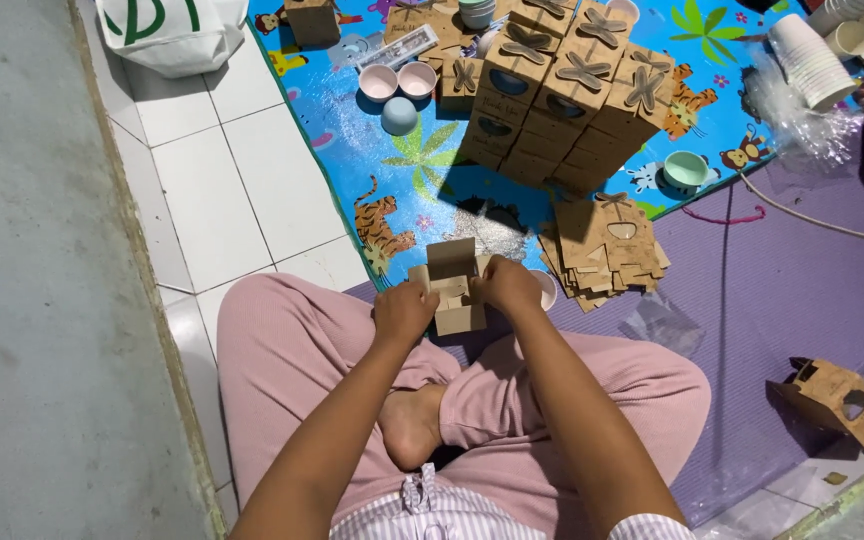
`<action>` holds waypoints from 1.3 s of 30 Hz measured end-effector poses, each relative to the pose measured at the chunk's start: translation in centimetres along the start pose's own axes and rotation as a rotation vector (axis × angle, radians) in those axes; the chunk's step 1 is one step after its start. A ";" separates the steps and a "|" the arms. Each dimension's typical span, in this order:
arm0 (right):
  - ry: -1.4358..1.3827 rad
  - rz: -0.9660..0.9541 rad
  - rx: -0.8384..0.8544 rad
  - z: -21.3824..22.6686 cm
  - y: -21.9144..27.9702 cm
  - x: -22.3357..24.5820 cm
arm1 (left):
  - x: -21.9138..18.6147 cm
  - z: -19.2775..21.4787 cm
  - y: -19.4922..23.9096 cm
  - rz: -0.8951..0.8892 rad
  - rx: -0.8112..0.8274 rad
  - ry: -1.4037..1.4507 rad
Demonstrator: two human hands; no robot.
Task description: The person sits on a mat and assembles a flat cardboard piece into a small box. They place a small white bowl inside the box and then close the flaps to secure it.
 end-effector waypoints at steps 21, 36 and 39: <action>0.309 0.155 0.035 -2.1 -1.0 1.1 | -0.2 0.5 0.4 -0.037 0.025 0.040; 0.140 0.014 0.108 0.4 1.8 2.6 | -1.1 1.0 0.4 -0.078 0.097 0.053; 0.164 -0.018 0.084 -0.2 0.6 1.7 | -1.3 1.2 0.5 -0.145 0.075 0.081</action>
Point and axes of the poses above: each hand's wrist, its own y-axis away from the middle knuckle, its own z-axis out of the back of the hand, x = y × z, the point moved 3 cm from there along -y, towards the middle knuckle, and after that the axes turned 13 degrees about x, right-handed, at the moved point
